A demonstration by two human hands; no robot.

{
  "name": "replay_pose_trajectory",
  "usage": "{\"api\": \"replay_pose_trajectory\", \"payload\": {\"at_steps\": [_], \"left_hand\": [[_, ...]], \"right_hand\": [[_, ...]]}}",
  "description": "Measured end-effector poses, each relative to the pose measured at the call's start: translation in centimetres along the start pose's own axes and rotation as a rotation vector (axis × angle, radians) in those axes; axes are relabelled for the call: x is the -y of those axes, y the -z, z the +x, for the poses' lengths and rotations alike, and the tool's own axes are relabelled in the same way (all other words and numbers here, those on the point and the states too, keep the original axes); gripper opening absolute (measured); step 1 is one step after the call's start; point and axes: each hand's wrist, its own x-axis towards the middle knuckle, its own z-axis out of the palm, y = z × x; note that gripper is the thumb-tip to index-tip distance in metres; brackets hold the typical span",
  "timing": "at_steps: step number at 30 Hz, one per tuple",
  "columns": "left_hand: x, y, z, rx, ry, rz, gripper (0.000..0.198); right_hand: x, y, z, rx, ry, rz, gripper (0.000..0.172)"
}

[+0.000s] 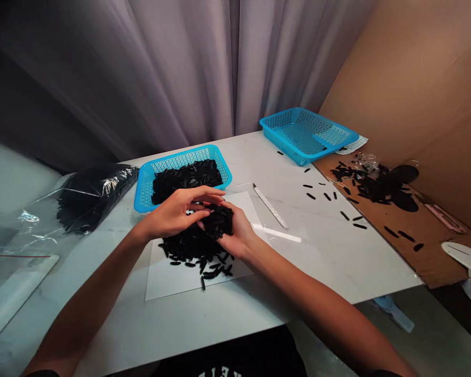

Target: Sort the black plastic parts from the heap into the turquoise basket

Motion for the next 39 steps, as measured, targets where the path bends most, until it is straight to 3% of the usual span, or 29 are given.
{"api": "replay_pose_trajectory", "payload": {"at_steps": [10,15,21,29,32,35,39], "left_hand": [[1.3,-0.3,0.5,-0.229,0.018,0.127,0.035],[1.5,-0.1,0.3,-0.214,0.009,0.235,0.034],[1.3,0.4,0.2,-0.202,0.089,0.198,0.030],[0.8,1.1,0.0,-0.289,0.022,0.187,0.022],[0.9,1.3,-0.1,-0.258,0.032,0.190,0.019],[1.0,1.1,0.0,-0.209,0.037,0.216,0.016],[0.7,0.8,0.1,-0.239,0.019,0.239,0.011]], "right_hand": [[0.3,0.0,0.1,-0.076,0.036,-0.093,0.011],[0.1,0.1,0.0,-0.095,0.075,-0.158,0.011],[0.0,0.0,-0.3,-0.089,0.123,-0.226,0.008],[0.2,-0.4,-0.4,-0.079,0.145,-0.255,0.007],[0.1,-0.3,-0.5,-0.077,0.178,-0.267,0.002],[-0.1,-0.4,-0.7,-0.071,0.229,-0.291,0.008],[-0.1,-0.6,-1.1,-0.058,0.275,-0.344,0.013]]}}
